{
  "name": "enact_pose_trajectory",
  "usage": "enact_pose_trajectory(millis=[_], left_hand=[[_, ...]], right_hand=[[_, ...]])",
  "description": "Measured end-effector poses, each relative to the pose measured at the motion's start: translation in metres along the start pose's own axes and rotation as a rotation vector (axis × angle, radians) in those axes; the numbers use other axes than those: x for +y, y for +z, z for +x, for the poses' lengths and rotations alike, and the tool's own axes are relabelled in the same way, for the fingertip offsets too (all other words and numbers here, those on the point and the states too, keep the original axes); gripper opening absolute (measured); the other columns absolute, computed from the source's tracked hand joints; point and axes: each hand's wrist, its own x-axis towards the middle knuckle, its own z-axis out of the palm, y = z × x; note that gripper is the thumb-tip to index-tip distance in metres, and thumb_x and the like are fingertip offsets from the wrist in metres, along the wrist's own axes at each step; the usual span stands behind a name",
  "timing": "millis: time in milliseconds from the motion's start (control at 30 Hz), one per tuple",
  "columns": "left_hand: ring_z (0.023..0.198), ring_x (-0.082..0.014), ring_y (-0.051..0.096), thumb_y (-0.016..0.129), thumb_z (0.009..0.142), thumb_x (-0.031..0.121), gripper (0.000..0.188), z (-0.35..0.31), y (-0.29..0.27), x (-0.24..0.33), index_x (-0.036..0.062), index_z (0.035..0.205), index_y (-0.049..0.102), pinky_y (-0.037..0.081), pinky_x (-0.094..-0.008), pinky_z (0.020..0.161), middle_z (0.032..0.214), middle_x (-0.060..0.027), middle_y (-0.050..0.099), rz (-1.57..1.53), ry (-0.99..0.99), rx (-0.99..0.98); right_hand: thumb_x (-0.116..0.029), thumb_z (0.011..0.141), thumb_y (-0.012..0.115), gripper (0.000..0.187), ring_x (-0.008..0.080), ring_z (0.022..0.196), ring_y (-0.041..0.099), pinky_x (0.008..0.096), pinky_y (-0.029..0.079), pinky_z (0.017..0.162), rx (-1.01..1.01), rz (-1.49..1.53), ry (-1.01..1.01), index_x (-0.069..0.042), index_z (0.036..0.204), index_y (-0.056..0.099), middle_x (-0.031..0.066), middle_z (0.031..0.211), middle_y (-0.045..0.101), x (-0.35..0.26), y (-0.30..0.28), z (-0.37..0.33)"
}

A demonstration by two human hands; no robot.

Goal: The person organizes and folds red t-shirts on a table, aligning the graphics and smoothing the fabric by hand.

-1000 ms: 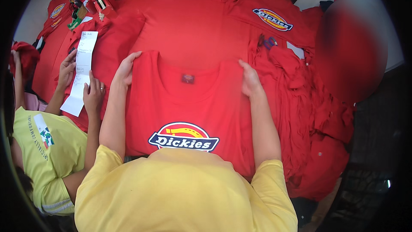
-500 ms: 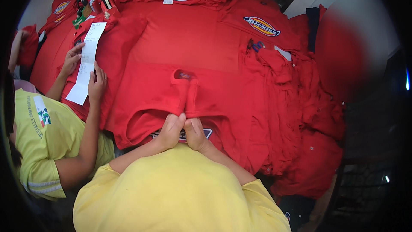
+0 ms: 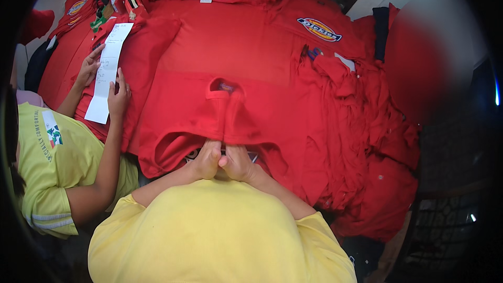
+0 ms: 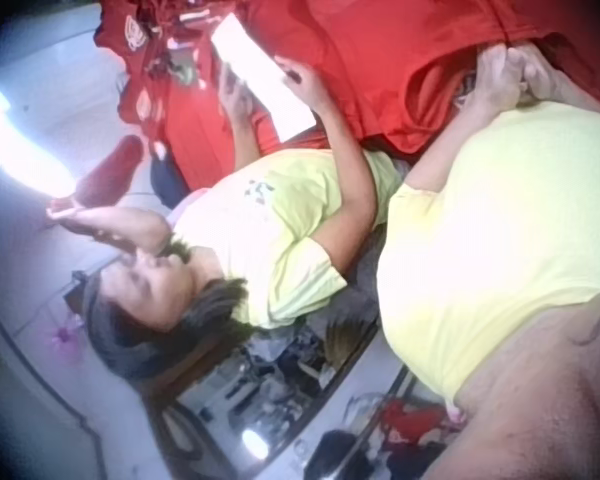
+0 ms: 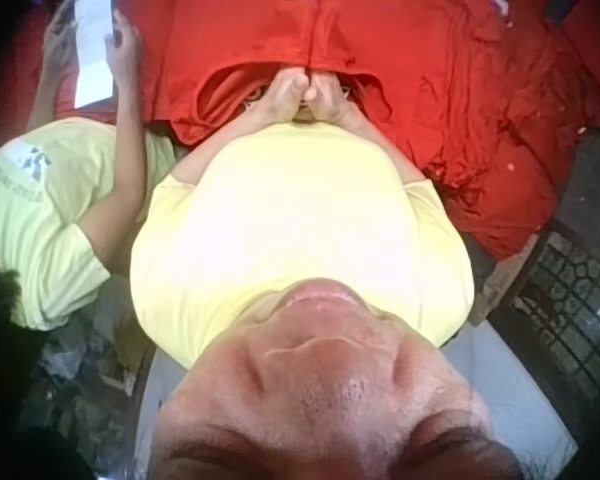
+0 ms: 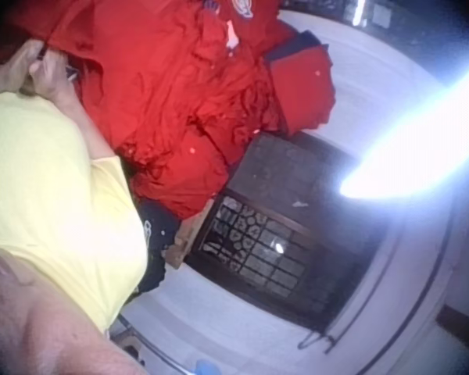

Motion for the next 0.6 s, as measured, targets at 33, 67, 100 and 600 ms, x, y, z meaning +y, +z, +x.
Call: enact_pose_trajectory(millis=[33, 67, 100, 600], left_hand=[[0.124, -0.0456, 0.038, 0.019, 0.095, 0.063, 0.084, 0.0, -0.002, -0.002, -0.01, 0.132, 0.036, 0.028, -0.0458, 0.105, 0.132, -0.0311, 0.041, 0.016, -0.007, -0.012], [0.124, -0.0457, 0.037, 0.018, 0.095, 0.063, 0.084, 0.0, -0.004, -0.005, -0.01, 0.132, 0.035, 0.027, -0.0459, 0.105, 0.132, -0.0311, 0.041, 0.027, -0.021, -0.038], [0.124, -0.0458, 0.037, 0.017, 0.095, 0.064, 0.085, 0.001, -0.007, -0.007, -0.01, 0.133, 0.035, 0.027, -0.046, 0.105, 0.133, -0.031, 0.04, 0.038, -0.033, -0.062], [0.056, -0.0029, 0.042, 0.045, 0.102, 0.029, 0.031, 0.017, -0.015, -0.023, 0.0103, 0.078, 0.052, 0.035, -0.0206, 0.053, 0.066, 0.0059, 0.05, -0.838, -0.494, 0.563]], right_hand=[[-0.075, 0.088, 0.021, 0.101, 0.0423, 0.138, 0.024, 0.0447, 0.019, 0.112, 0.008, -0.004, 0.01, 0.011, 0.141, 0.024, 0.029, 0.146, 0.027, 0.001, 0.001, 0.0], [-0.075, 0.088, 0.02, 0.101, 0.0423, 0.138, 0.023, 0.0449, 0.019, 0.112, -0.019, 0.013, 0.023, 0.011, 0.141, 0.024, 0.0291, 0.146, 0.027, 0.002, 0.0, 0.0], [-0.075, 0.088, 0.02, 0.101, 0.0423, 0.138, 0.023, 0.045, 0.018, 0.112, -0.046, 0.028, 0.032, 0.011, 0.141, 0.024, 0.0291, 0.146, 0.027, 0.003, -0.002, 0.001], [-0.017, 0.093, 0.061, 0.012, 0.0123, 0.092, 0.06, 0.0288, 0.045, 0.086, 0.583, 0.857, 0.453, -0.005, 0.093, 0.063, 0.0034, 0.097, 0.065, 0.021, -0.017, 0.082]])
